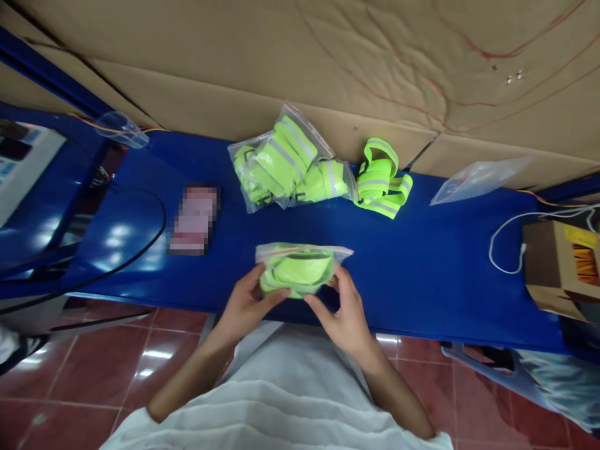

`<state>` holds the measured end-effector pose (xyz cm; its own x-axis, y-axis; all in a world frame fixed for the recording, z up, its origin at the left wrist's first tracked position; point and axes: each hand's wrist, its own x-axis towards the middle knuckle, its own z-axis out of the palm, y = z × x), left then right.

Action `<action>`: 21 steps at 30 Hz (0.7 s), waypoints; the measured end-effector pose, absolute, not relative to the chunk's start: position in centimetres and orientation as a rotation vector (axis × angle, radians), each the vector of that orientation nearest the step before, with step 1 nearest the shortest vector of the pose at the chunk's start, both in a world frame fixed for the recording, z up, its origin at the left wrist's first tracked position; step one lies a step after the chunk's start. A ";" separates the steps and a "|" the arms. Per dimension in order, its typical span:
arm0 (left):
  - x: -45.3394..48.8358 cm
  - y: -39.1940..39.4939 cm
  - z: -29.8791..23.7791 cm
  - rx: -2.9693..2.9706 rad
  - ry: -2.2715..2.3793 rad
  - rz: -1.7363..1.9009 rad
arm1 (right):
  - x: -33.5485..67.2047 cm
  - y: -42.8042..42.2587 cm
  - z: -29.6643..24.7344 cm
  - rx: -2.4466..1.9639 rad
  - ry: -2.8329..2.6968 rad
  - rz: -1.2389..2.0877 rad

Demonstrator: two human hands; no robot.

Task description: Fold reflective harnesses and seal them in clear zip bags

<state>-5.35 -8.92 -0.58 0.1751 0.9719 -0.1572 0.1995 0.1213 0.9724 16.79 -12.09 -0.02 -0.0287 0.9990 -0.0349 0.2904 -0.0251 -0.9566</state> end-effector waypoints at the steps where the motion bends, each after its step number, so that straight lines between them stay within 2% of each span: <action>1: -6.1 -8.6 -0.6 1.500 1.382 0.971 | 17.3 -11.9 0.2 -1.449 -1.564 1.060; 4: -8.0 -7.0 -0.7 2.090 1.725 1.190 | 18.9 -11.0 0.7 -1.512 -1.801 0.887; 8: -8.2 -5.1 -0.7 2.548 1.674 0.767 | 20.6 -10.1 0.8 -1.566 -1.971 0.744; 12: -7.5 -3.8 -0.6 2.651 1.533 0.602 | 22.0 -9.6 1.0 -1.603 -2.164 0.600; 19: -8.0 -1.5 -0.1 2.754 1.739 0.644 | 27.2 -4.5 3.9 -1.650 -2.248 0.135; 21: -7.5 -2.3 0.1 2.809 1.655 0.737 | 28.8 -1.9 4.5 -1.649 -2.161 -0.015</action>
